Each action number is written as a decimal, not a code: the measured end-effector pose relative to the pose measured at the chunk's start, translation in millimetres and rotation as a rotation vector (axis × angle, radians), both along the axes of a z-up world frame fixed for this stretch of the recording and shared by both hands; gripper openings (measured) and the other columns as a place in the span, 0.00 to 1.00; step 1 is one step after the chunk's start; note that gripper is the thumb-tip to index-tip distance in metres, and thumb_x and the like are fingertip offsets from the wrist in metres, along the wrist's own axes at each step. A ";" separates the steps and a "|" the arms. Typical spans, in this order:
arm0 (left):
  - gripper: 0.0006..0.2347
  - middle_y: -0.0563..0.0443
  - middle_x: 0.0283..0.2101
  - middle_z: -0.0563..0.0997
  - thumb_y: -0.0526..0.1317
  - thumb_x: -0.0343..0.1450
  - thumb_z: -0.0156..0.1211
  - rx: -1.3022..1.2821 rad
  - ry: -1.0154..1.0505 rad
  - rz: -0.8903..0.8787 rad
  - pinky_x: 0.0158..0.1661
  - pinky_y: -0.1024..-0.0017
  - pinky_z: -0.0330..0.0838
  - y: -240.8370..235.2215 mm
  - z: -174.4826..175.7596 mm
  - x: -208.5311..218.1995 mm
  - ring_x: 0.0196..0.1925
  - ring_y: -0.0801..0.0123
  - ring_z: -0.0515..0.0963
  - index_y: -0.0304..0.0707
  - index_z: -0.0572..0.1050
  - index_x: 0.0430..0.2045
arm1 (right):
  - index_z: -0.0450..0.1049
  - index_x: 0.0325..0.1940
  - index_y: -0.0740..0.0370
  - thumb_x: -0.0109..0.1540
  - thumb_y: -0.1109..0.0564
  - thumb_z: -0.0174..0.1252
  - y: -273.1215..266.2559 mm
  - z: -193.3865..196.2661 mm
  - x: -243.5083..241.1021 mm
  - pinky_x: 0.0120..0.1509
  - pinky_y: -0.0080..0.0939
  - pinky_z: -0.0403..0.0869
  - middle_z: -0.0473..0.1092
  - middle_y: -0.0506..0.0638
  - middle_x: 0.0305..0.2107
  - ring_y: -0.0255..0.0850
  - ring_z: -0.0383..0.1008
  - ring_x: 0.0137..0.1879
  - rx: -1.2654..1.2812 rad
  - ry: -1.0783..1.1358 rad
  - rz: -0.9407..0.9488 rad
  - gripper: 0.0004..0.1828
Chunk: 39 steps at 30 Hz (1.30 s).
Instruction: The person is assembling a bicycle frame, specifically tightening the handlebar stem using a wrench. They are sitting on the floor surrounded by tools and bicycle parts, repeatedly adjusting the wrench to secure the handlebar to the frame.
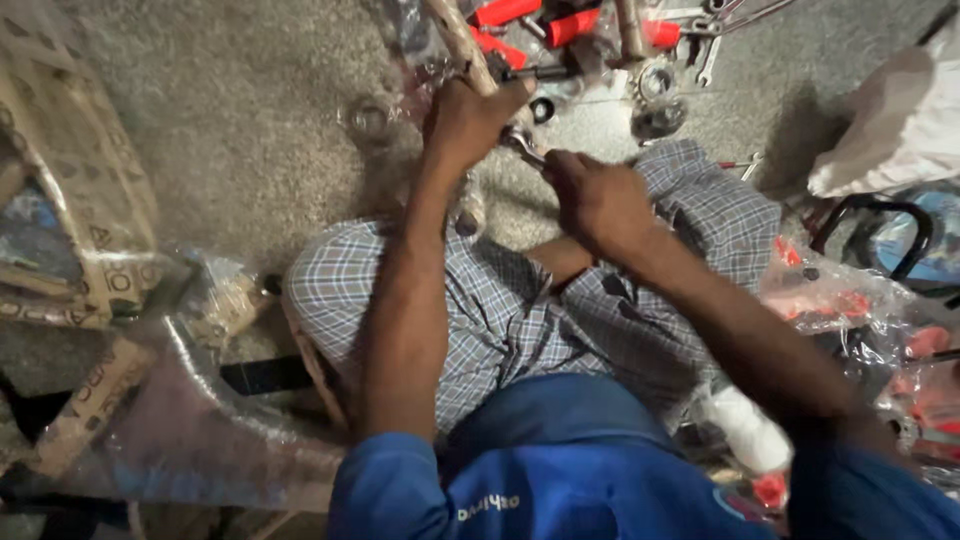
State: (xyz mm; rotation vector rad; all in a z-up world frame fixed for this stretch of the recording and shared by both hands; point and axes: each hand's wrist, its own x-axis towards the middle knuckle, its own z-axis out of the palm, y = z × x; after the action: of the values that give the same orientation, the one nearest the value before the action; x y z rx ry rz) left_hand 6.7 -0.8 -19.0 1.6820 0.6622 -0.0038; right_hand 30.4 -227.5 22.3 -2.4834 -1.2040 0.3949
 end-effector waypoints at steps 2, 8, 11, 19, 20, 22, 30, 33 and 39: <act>0.23 0.48 0.17 0.78 0.60 0.63 0.65 0.057 -0.012 -0.025 0.28 0.59 0.71 3.9 13.9 9.1 0.21 0.64 0.77 0.34 0.78 0.17 | 0.72 0.44 0.58 0.67 0.52 0.55 14.5 23.2 27.2 0.32 0.63 0.71 0.74 0.62 0.23 0.63 0.76 0.30 -0.291 0.006 0.079 0.08; 0.23 0.49 0.18 0.80 0.61 0.61 0.68 0.065 0.049 -0.042 0.29 0.60 0.72 10.4 23.3 3.4 0.23 0.62 0.80 0.37 0.79 0.15 | 0.70 0.47 0.65 0.67 0.51 0.55 20.0 43.7 21.8 0.34 0.63 0.69 0.71 0.65 0.21 0.66 0.74 0.30 -0.170 0.271 0.099 0.14; 0.23 0.47 0.19 0.81 0.62 0.60 0.67 0.022 0.104 -0.081 0.32 0.61 0.74 18.2 13.1 4.3 0.24 0.61 0.82 0.37 0.80 0.16 | 0.72 0.47 0.65 0.69 0.53 0.53 -12.6 35.1 17.1 0.36 0.53 0.73 0.74 0.59 0.28 0.55 0.79 0.33 0.050 0.520 0.124 0.11; 0.25 0.41 0.24 0.82 0.65 0.61 0.64 0.101 0.107 -0.183 0.35 0.59 0.74 15.1 -2.2 23.7 0.28 0.56 0.83 0.37 0.81 0.22 | 0.79 0.49 0.64 0.66 0.56 0.57 -20.3 -86.6 -36.1 0.33 0.47 0.70 0.72 0.60 0.23 0.46 0.70 0.25 0.085 0.446 -0.345 0.12; 0.25 0.40 0.25 0.82 0.65 0.61 0.65 0.119 0.084 -0.181 0.35 0.59 0.74 14.4 -2.5 25.4 0.29 0.56 0.83 0.38 0.82 0.22 | 0.75 0.52 0.66 0.68 0.59 0.54 -2.4 -112.8 -42.5 0.39 0.47 0.73 0.73 0.62 0.30 0.48 0.73 0.34 0.326 0.371 -0.255 0.12; 0.25 0.38 0.26 0.83 0.64 0.61 0.64 0.096 0.111 -0.185 0.35 0.58 0.75 15.1 -6.8 23.6 0.30 0.53 0.84 0.36 0.82 0.23 | 0.73 0.49 0.67 0.68 0.60 0.52 41.1 -168.6 -58.0 0.37 0.47 0.70 0.71 0.61 0.29 0.47 0.71 0.33 0.496 0.346 -0.380 0.10; 0.27 0.34 0.32 0.82 0.61 0.66 0.69 0.223 -0.234 -0.089 0.35 0.57 0.74 10.6 -6.1 19.8 0.35 0.49 0.83 0.30 0.79 0.36 | 0.70 0.42 0.67 0.64 0.57 0.61 49.9 -147.6 -48.4 0.30 0.47 0.66 0.64 0.58 0.23 0.40 0.64 0.27 0.686 0.456 -0.417 0.10; 0.25 0.39 0.26 0.85 0.63 0.63 0.63 -0.015 0.040 -0.093 0.37 0.58 0.77 6.4 -8.1 8.3 0.32 0.51 0.85 0.33 0.81 0.26 | 0.71 0.48 0.62 0.70 0.56 0.54 8.6 -74.6 -58.4 0.37 0.46 0.71 0.70 0.55 0.25 0.45 0.70 0.27 0.433 0.483 -0.208 0.07; 0.24 0.40 0.28 0.84 0.62 0.61 0.64 0.119 0.016 -0.097 0.35 0.59 0.75 1.5 12.7 5.7 0.32 0.54 0.84 0.37 0.82 0.28 | 0.73 0.45 0.60 0.65 0.52 0.56 14.0 26.1 -1.7 0.30 0.60 0.70 0.74 0.60 0.25 0.61 0.75 0.28 -0.110 -0.052 0.084 0.09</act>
State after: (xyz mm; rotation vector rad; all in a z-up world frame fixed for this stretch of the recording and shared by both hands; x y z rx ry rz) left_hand 12.4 0.8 -6.3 1.8290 0.6019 -0.0475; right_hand 28.7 -213.5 48.4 -2.5562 -1.3452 0.4325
